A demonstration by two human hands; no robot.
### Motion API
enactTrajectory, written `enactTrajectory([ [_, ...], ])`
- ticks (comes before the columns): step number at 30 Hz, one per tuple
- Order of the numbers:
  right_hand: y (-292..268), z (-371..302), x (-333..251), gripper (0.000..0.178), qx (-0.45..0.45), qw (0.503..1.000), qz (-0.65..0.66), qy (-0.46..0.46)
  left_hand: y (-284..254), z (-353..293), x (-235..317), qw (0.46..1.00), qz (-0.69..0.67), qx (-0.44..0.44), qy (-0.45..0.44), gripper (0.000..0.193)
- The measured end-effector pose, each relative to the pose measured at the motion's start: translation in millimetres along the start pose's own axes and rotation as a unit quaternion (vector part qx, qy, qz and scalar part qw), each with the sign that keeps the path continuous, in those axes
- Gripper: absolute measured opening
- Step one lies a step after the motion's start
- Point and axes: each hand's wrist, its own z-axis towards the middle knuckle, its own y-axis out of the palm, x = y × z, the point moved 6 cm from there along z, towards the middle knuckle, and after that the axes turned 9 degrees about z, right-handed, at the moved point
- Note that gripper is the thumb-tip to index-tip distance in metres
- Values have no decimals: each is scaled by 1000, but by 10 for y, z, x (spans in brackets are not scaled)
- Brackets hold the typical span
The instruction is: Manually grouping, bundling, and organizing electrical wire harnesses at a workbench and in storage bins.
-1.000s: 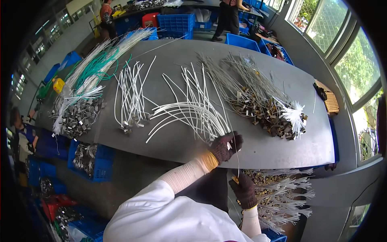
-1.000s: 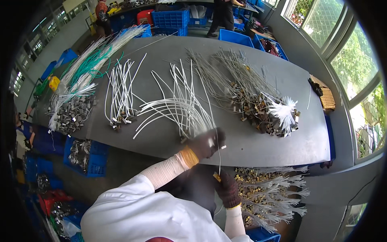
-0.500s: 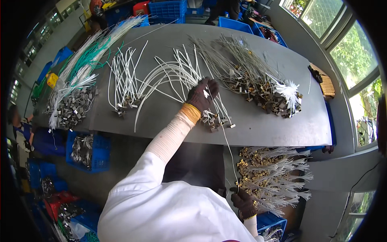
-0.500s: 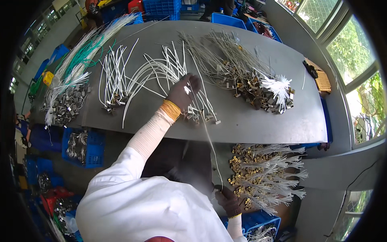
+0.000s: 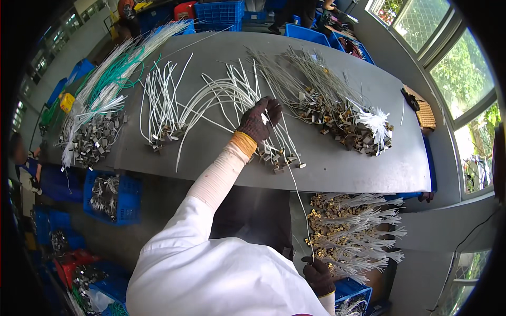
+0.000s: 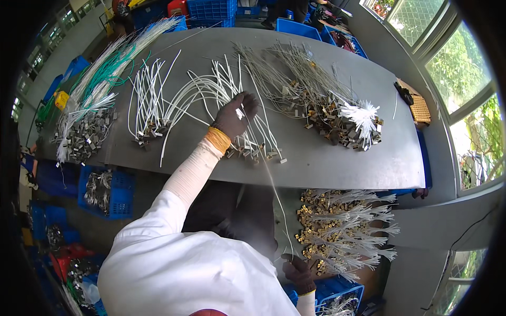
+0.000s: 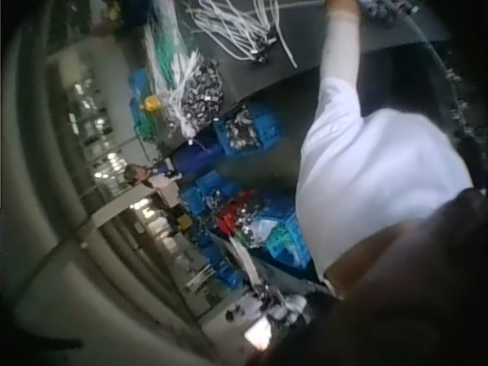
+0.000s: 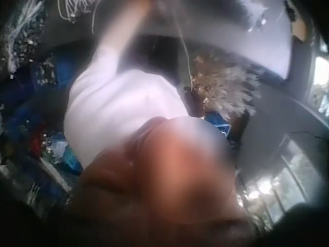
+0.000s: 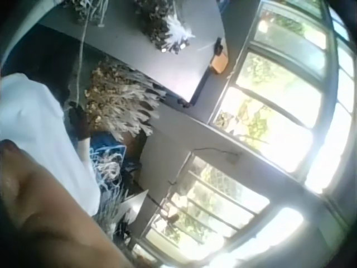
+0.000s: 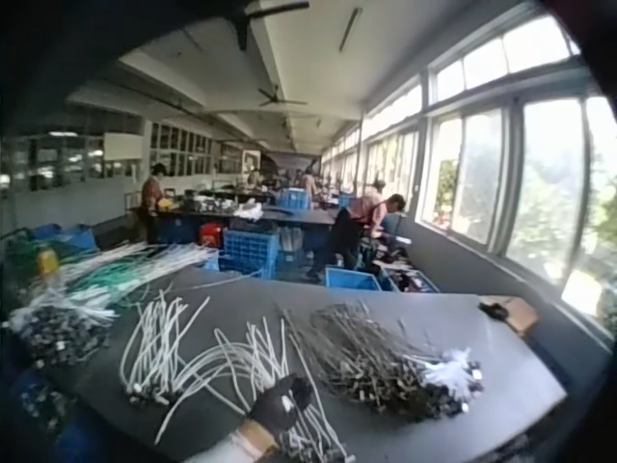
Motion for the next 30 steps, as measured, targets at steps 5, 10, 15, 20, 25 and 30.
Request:
enactTrajectory([
  [5, 54, 32, -170, 34, -21, 999, 31, -13, -6, -4, 13, 999, -26, -15, 11, 23],
  [10, 15, -20, 429, 35, -113, 980, -128, -106, 31, -57, 50, 1000, 12, -10, 10, 22],
  [15, 111, 11, 614, 34, -192, 910, -359, -83, 31, -95, 85, 999, 33, -7, 1, 22],
  [20, 6, 193, 158, 36, 47, 996, -73, -11, -57, -59, 148, 999, 34, -16, 6, 19],
  [25, 7, 196, 212, 34, -7, 988, 77, 134, 48, -206, 67, 998, 56, -7, -13, 22],
  [30, 138, 611, -474, 32, -42, 969, 193, 146, 55, -599, -316, 987, 115, -27, -109, 22],
])
